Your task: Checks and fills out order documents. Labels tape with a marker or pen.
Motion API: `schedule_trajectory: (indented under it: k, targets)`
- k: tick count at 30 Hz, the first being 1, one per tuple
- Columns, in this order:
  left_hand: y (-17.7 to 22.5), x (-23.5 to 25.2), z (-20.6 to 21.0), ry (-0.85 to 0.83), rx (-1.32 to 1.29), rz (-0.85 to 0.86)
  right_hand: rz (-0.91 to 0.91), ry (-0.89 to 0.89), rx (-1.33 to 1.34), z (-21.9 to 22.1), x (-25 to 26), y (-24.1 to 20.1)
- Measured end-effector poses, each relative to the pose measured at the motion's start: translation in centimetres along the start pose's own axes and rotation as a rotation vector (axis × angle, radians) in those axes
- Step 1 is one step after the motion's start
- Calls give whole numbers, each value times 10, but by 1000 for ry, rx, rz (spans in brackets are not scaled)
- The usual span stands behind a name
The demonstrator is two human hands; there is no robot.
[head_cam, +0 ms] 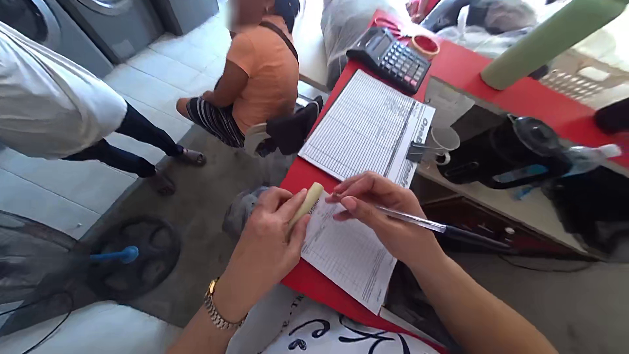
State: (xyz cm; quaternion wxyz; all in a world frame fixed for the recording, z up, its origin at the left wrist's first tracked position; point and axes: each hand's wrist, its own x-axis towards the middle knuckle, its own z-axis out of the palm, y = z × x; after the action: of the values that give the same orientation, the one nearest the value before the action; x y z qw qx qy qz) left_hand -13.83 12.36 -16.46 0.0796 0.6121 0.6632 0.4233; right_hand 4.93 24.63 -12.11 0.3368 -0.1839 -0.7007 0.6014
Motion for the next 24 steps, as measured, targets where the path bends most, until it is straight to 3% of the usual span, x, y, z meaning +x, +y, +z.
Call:
schedule_trajectory:
  k: [5, 12, 15, 24]
  targets:
    - [-1, -6, 3, 96, -9, -51, -41, 19, 50, -4, 0, -4]
    - [-6, -6, 2, 90, -51, -75, -23, -211, 52, 21, 0, 7]
    - [-7, -7, 2, 87, -50, -77, -113, -279, -12, 26, 3, 23]
    - [-7, -6, 2, 62, -24, -73, -207, -253, -106, 31, -1, 27]
